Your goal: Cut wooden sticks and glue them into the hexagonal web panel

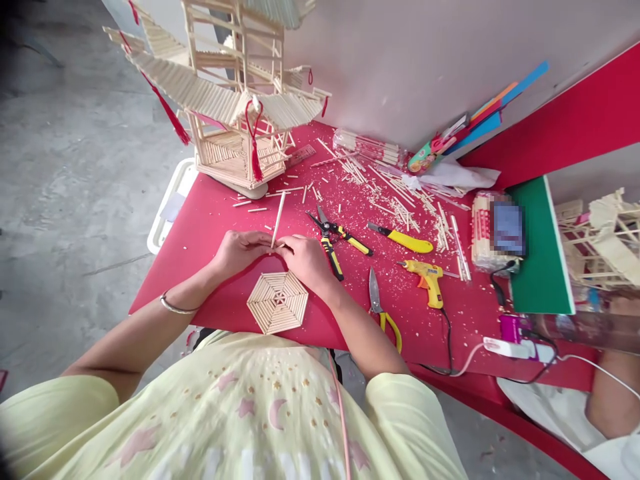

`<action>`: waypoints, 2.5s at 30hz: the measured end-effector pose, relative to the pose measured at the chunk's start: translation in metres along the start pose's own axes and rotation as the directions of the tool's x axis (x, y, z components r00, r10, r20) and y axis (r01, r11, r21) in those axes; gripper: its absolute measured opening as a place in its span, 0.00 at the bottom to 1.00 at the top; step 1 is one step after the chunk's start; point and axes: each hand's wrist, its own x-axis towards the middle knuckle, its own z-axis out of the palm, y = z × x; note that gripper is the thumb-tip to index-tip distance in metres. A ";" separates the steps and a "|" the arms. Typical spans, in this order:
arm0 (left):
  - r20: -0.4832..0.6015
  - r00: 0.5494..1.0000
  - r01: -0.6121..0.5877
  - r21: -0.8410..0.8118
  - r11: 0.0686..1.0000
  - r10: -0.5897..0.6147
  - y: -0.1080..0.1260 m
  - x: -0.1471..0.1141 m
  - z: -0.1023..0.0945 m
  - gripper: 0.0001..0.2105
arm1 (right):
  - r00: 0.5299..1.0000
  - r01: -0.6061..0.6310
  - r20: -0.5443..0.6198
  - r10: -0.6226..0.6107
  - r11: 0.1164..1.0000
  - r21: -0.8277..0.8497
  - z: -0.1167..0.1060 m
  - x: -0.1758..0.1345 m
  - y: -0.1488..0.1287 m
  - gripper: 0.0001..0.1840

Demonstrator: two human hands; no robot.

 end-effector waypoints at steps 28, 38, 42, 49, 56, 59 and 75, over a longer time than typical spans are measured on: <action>-0.003 0.996 0.090 0.004 0.996 -0.090 -0.004 -0.011 -0.005 0.27 | 0.979 -0.020 -0.199 0.042 0.993 0.113 0.044 -0.011 -0.011 0.11; 0.033 0.988 0.154 -0.261 0.953 -0.150 -0.010 -0.010 0.005 0.31 | 0.977 -0.055 -0.211 0.044 0.997 -0.048 0.027 -0.035 -0.032 0.21; 0.008 0.983 0.179 -0.270 0.946 -0.183 -0.007 -0.010 0.008 0.27 | 0.929 -0.238 -0.335 0.157 0.947 -0.216 -0.009 -0.110 -0.027 0.22; -0.002 0.982 0.179 -0.284 0.942 -0.188 -0.013 -0.008 0.009 0.18 | 0.729 -0.680 -0.468 0.499 0.453 -0.577 -0.033 -0.246 0.014 0.31; -0.012 0.986 0.150 -0.385 0.911 -0.167 -0.010 -0.005 0.004 0.16 | 0.611 -0.778 -0.343 0.713 0.462 -0.426 -0.052 -0.269 0.034 0.40; -0.038 0.987 0.133 -0.351 0.927 -0.155 -0.008 -0.004 0.003 0.15 | 0.620 -0.785 -0.359 0.698 0.554 -0.277 -0.063 -0.278 0.034 0.43; -0.018 0.999 0.027 -0.170 0.985 -0.031 -0.024 -0.004 0.007 0.13 | 0.991 -0.128 -0.117 0.072 0.794 -0.594 -0.010 -0.085 -0.007 0.33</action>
